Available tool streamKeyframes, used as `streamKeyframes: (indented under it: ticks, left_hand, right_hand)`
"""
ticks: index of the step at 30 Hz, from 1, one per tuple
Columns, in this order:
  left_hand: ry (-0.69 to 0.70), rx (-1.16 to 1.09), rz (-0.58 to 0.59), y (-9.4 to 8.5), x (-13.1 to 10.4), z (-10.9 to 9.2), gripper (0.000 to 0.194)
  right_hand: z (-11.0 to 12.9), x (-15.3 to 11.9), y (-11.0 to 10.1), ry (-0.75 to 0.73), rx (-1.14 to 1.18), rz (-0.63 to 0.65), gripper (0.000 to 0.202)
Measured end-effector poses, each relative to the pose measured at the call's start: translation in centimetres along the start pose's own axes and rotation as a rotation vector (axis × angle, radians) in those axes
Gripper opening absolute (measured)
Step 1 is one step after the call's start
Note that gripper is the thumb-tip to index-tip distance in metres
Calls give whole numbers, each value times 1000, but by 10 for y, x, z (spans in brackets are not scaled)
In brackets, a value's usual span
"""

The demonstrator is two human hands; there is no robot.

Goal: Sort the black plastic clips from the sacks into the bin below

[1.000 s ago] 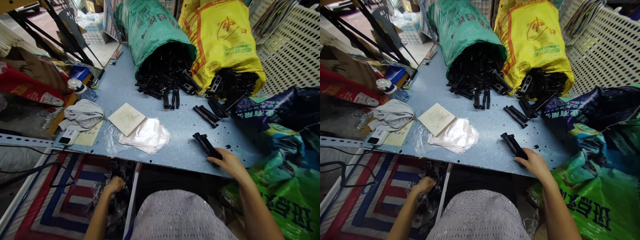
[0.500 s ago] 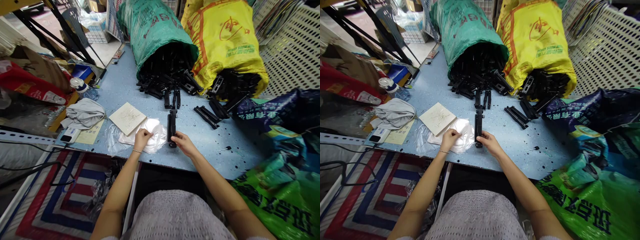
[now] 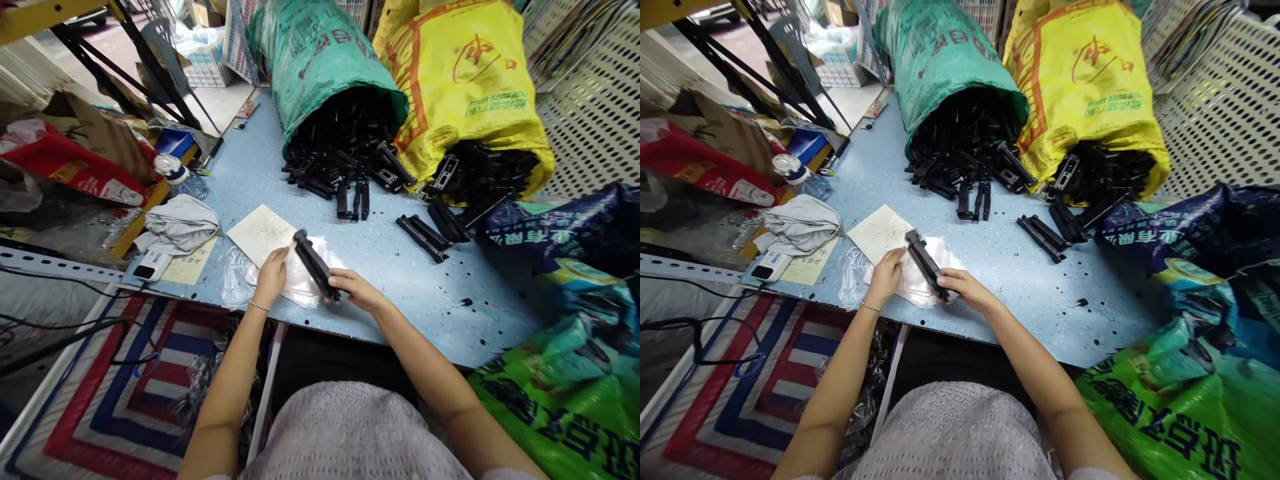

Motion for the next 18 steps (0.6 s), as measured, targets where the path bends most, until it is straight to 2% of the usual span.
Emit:
streamKeyframes:
  ticks: [2, 4, 6, 8, 10, 12, 14, 15, 18]
  left_hand:
    - [49, -12, -19, -6, -4, -8, 50]
    - [155, -18, -10, -8, -17, -27, 55]
    - [305, -56, 73, -5, -37, -51, 61]
    - [412, -125, 180, 1, -58, -72, 66]
    - [429, -175, 246, 5, -74, -84, 68]
    - [393, -150, 235, 0, -83, -89, 67]
    - [369, -69, 161, -17, -91, -94, 66]
    - [363, -24, 107, -32, -96, -98, 63]
    - [305, 76, -35, -87, -122, -106, 43]
  right_hand:
    - [-7, -10, -1, 168, 28, 115, 38]
    - [-16, -8, -3, 226, 108, 113, 43]
    - [-23, 2, -4, 182, 240, 39, 43]
    - [-29, 11, -1, 136, 360, -60, 33]
    - [-32, 12, 8, 106, 370, -147, 30]
    - [-29, 4, 24, 32, 252, -189, 32]
    - [-22, -11, 44, -67, 113, -153, 31]
    - [-19, -20, 55, -87, 86, -89, 32]
    - [-14, -44, 85, 1, 162, 251, 45]
Point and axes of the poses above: each hand's wrist, its own x-axis towards the middle knuckle, its own y-axis out of the palm, z = x × y, the point moved 3 cm from there along x, towards the middle knuckle, and after that the axes turned 3 degrees about x, right-handed, at the moved point
